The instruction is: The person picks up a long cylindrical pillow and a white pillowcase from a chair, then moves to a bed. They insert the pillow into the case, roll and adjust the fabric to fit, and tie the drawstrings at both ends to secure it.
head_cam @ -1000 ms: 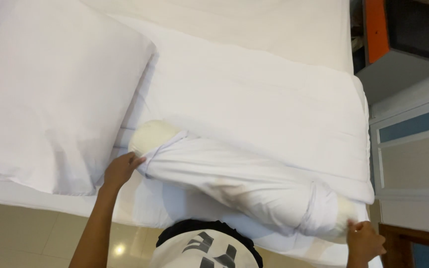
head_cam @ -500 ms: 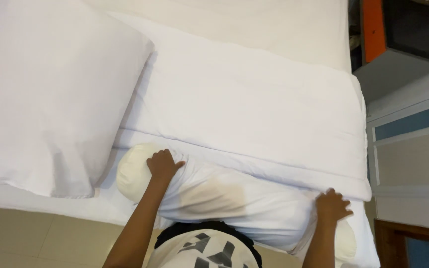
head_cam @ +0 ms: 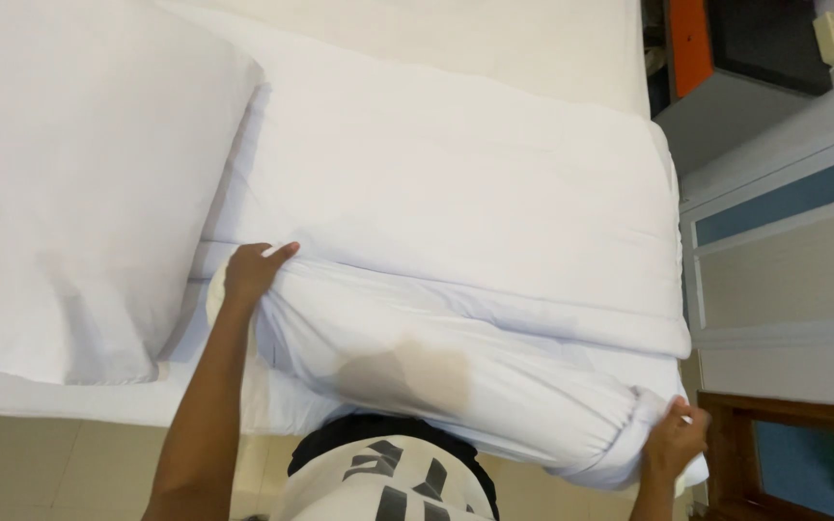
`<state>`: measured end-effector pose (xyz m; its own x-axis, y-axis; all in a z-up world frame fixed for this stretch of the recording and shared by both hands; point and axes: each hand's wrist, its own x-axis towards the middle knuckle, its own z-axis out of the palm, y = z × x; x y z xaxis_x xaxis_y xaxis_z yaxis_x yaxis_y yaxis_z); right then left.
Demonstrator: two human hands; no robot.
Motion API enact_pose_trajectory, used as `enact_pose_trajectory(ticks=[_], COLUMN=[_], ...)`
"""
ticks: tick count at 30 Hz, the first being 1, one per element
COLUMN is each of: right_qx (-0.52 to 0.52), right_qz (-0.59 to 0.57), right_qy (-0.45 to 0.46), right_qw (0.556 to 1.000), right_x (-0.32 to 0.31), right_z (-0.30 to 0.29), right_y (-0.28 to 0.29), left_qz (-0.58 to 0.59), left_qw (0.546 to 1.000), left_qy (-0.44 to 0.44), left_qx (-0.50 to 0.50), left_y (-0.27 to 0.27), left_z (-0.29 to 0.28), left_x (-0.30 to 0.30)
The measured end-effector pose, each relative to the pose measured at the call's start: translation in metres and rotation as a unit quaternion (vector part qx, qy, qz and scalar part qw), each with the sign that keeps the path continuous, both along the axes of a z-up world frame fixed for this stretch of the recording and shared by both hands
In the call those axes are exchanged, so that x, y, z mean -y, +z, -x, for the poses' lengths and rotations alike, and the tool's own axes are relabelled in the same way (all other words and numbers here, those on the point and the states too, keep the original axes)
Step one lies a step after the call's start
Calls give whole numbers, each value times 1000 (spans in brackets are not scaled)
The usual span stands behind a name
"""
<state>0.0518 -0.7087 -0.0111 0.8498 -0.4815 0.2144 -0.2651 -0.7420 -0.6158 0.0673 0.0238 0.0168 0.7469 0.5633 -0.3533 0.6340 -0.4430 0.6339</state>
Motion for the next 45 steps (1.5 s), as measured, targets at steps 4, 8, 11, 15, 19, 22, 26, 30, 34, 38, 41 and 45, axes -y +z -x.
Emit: enact_pose_trajectory(ticks=[4,8,11,15,19,22,26,30,34,38,41,45], right_qx=[274,329,223,-166,-8,-168,-287,-451,-502,-413,-330,-146], right_qz=[73,33,-23,137,222,256,355,216,125,67,162,203], right_qy=[10,14,46,19,88,115,120,2,51,135,77,4], right_qw=[959,944,973,976,971,945,882,866,855,898,927,968], right_x=[32,0,6,-15,-76,-124,-70,-34,-24,-35,-21,20], right_z=[-6,-3,-2,-10,-51,-96,-128,-115,-80,-39,-35,-40], right_y=[14,44,6,-6,46,43,-82,-92,-63,-47,-30,13], left_qz=[-149,-306,-263,-150,-248,-312,-284,-259,-181,-72,-32,-121], left_qw=[961,843,895,980,942,946,957,961,978,990,997,980], left_qy=[98,-12,-49,-20,28,79,-34,-15,-19,4,65,131], left_qx=[211,443,358,-126,-224,35,-46,-100,-101,-120,-27,84], left_y=[54,22,-14,-36,7,48,-17,-53,-53,-45,-34,38], left_z=[48,81,110,142,137,77,46,51,68,58,61,100], left_x=[-9,-21,-20,-23,-10,22,50,44,39,13,-29,-45])
